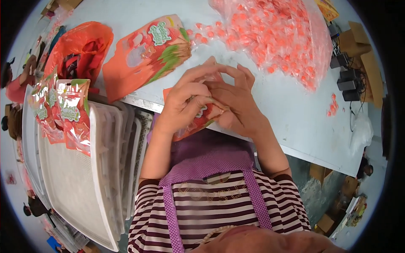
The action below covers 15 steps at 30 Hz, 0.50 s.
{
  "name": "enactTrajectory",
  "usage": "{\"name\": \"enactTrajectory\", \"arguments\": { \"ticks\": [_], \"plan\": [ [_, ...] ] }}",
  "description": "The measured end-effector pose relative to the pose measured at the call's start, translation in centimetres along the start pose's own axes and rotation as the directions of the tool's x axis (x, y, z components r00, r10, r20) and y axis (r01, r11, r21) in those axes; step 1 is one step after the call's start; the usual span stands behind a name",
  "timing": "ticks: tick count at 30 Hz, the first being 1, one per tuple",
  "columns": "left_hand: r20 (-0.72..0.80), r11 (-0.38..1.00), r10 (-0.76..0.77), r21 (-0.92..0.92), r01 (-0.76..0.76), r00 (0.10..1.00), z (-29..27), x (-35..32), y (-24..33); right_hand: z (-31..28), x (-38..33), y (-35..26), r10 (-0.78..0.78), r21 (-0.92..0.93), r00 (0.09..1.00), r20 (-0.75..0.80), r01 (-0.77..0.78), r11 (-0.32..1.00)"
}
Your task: Packing individual candies into plastic bags and placing filled bags onto a storage tray.
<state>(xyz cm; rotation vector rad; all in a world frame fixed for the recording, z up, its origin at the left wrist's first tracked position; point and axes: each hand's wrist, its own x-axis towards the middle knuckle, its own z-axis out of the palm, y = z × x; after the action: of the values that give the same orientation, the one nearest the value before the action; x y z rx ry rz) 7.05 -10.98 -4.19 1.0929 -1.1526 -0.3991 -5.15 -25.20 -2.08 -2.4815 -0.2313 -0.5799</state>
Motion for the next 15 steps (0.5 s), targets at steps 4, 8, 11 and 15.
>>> {"name": "enactTrajectory", "arguments": {
  "ticks": [4,8,11,15],
  "plan": [
    [-0.015,0.998,0.07,0.004,-0.07,0.997,-0.9,-1.1,0.0,-0.5,-0.7,0.4,-0.007,0.157,0.973,-0.232,0.044,0.987],
    [-0.071,0.987,0.163,0.012,-0.163,0.984,-2.3,-0.5,-0.6,-0.1,-3.7,0.7,0.307,0.225,0.947,-0.097,-0.279,0.933],
    [-0.076,0.977,0.207,0.063,-0.203,0.975,-2.4,-0.2,-0.8,3.2,-6.8,1.3,0.249,-0.258,0.962,0.114,-0.213,0.942],
    [-0.025,0.981,0.181,0.069,-0.179,0.983,-1.7,-0.2,-0.5,4.4,-8.8,2.8,0.256,-0.273,0.951,0.172,-0.203,0.94]
  ]
}}
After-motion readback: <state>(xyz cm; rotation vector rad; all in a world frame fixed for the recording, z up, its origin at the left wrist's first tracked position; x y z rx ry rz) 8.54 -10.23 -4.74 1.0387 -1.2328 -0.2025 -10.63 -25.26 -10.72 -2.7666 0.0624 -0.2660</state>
